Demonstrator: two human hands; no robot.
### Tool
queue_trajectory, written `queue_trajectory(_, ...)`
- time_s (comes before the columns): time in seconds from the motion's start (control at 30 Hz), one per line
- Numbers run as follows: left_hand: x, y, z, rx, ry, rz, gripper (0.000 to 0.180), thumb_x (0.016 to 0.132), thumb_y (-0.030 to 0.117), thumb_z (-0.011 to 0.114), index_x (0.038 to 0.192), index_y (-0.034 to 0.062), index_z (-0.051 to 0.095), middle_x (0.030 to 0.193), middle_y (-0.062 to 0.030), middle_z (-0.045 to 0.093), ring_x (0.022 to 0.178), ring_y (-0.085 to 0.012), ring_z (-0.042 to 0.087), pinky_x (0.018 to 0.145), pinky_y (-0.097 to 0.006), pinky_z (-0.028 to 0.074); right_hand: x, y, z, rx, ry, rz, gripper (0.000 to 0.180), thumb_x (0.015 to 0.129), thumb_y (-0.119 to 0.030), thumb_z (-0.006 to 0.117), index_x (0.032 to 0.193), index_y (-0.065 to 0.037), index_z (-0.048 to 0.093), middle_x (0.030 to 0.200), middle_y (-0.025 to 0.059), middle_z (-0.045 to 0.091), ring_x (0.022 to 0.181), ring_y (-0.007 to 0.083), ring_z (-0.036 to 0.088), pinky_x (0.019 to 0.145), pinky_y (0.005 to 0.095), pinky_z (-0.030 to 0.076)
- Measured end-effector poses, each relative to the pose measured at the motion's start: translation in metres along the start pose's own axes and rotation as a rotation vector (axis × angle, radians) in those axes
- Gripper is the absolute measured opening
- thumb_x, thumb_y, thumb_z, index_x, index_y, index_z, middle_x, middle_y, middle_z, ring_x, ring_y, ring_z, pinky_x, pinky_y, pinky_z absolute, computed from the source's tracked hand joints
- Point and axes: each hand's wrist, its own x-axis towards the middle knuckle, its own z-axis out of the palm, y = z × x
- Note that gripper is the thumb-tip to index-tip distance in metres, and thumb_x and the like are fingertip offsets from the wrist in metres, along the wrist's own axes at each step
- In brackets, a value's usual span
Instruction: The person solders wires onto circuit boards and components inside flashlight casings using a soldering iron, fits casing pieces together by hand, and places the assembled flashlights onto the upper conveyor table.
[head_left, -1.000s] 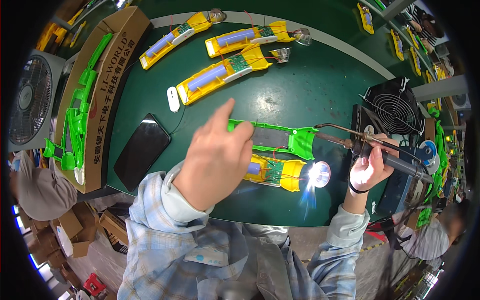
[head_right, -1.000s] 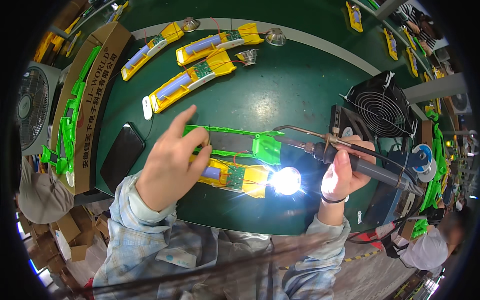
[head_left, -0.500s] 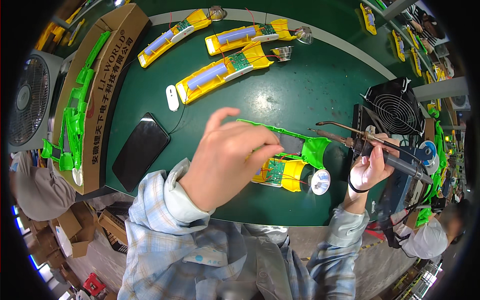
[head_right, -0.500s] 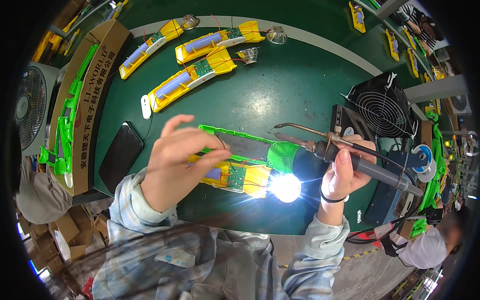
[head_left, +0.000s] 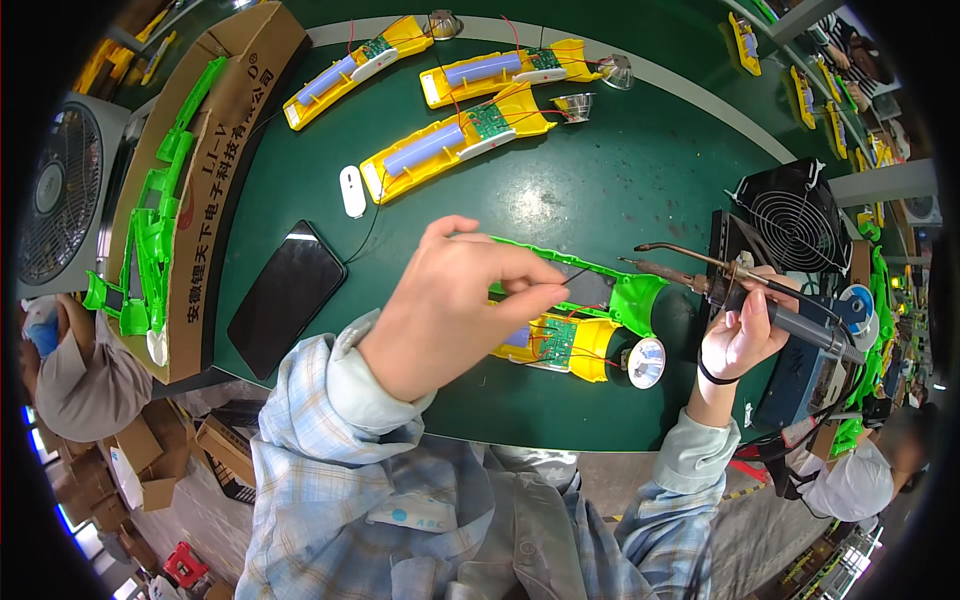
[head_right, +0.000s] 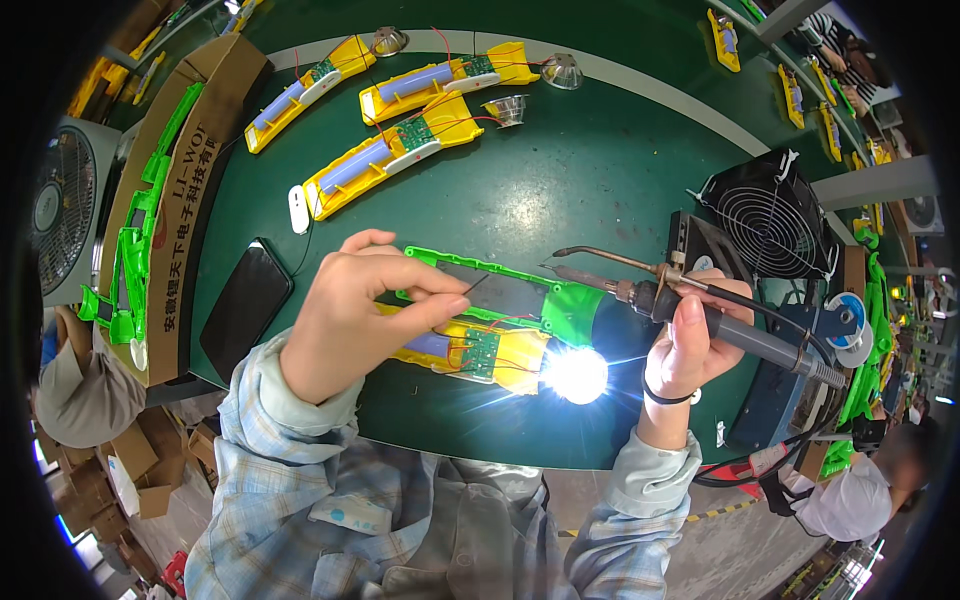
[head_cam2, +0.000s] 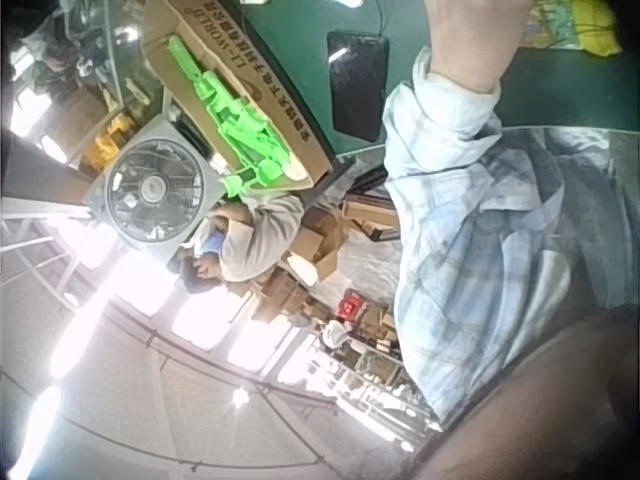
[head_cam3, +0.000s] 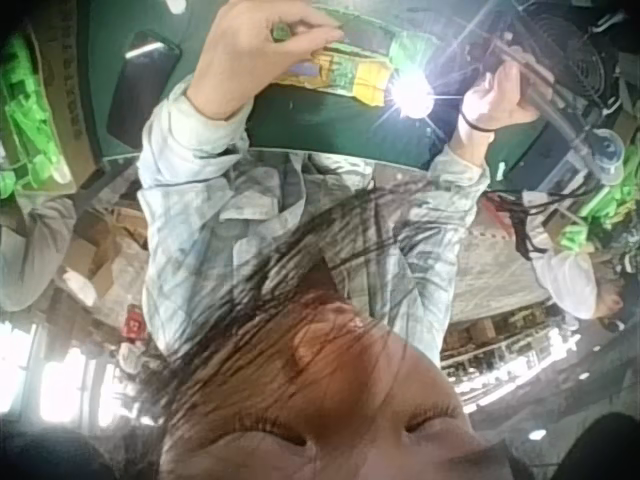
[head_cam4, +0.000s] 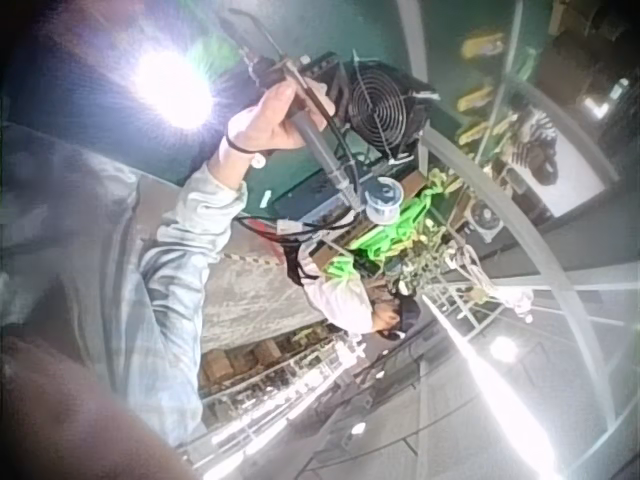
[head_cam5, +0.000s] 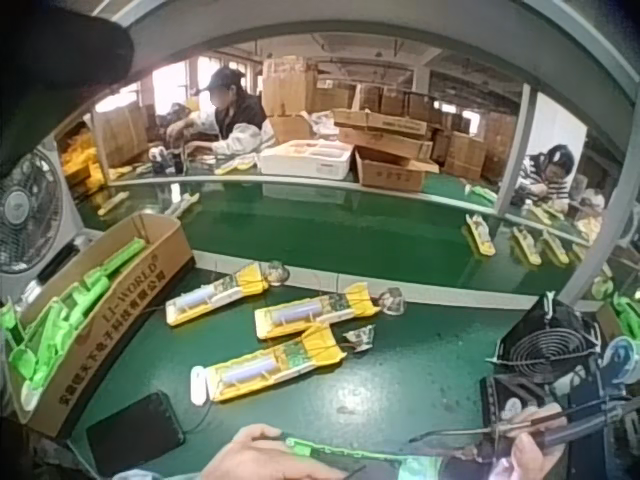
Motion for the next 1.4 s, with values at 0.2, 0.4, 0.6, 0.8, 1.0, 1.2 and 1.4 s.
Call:
queue_trajectory(0.2,-0.002,-0.006,0.001,-0.027,0.067,-0.041,0.006,0.067,0.008,0.061,0.071,0.0047,0.058,0.053,-0.0046,0.054,0.049,-0.0179,0.053,0.082,-0.037,0.036,0.011,-0.007,0.031,0.111,0.09,-0.028,0.014,0.069,-0.011,0.053,0.072,0.0,0.045,0.07,0.0073,0.048,0.048,0.003,0.035,0.041,0.014,0.025)
queue_trajectory(0.4,-0.01,-0.018,-0.01,0.115,0.112,0.051,0.006,0.067,0.007,0.06,0.071,0.0039,0.057,0.062,-0.0067,0.057,0.056,-0.0209,0.055,0.082,-0.037,0.037,0.021,0.004,0.04,-0.523,0.113,-0.43,0.013,0.071,-0.011,0.05,0.078,0.0,0.052,0.067,0.0084,0.05,0.052,0.0124,0.046,0.047,0.0224,0.037)
queue_trajectory(0.6,-0.016,-0.019,-0.006,0.174,0.091,0.094,0.018,0.054,0.0,0.047,0.071,-0.0036,0.045,0.065,-0.016,0.049,0.062,-0.0296,0.049,0.062,-0.034,0.035,0.001,0.026,-0.012,-0.857,-0.07,-0.212,0.019,0.074,-0.015,0.053,0.09,-0.004,0.055,0.075,0.0119,0.058,0.062,0.0283,0.055,0.05,0.0301,0.042)
queue_trajectory(0.8,-0.02,-0.008,-0.004,0.087,0.098,0.115,0.01,0.059,0.003,0.051,0.062,-0.0014,0.043,0.048,-0.0103,0.047,0.053,-0.0271,0.049,0.064,-0.032,0.032,0.001,-0.004,0.059,-0.154,0.152,-0.121,0.022,0.069,-0.017,0.062,0.069,0.0,0.048,0.063,0.0084,0.049,0.056,0.0169,0.045,0.052,0.0295,0.038)
queue_trajectory(1.0,-0.021,-0.011,-0.01,-0.089,0.048,0.096,0.015,0.064,0.01,0.055,0.055,0.0006,0.048,0.047,-0.0105,0.048,0.05,-0.026,0.048,0.073,-0.035,0.028,0.003,0.01,0.062,-0.03,0.095,-0.168,0.02,0.069,-0.013,0.062,0.067,0.0,0.048,0.062,0.0066,0.049,0.056,0.0154,0.045,0.053,0.029,0.038)
queue_trajectory(1.2,-0.019,-0.01,-0.012,0.071,0.141,0.074,0.019,0.063,0.012,0.057,0.05,0.0006,0.05,0.047,-0.013,0.047,0.046,-0.0274,0.046,0.079,-0.035,0.027,-0.001,0.011,0.051,-0.087,0.11,-0.117,0.02,0.069,-0.014,0.063,0.068,-0.001,0.048,0.063,0.0059,0.049,0.057,0.0149,0.045,0.054,0.0294,0.039)
queue_trajectory(1.4,-0.02,-0.002,-0.021,0.368,0.146,-0.068,0.004,0.057,0.01,0.054,0.055,0.0068,0.054,0.054,-0.0065,0.051,0.058,-0.0208,0.05,0.066,-0.032,0.029,-0.006,0.058,-0.014,-0.286,0.092,0.104,0.019,0.074,-0.01,0.053,0.089,0.002,0.05,0.092,0.0134,0.051,0.082,0.0215,0.051,0.072,0.0288,0.041)
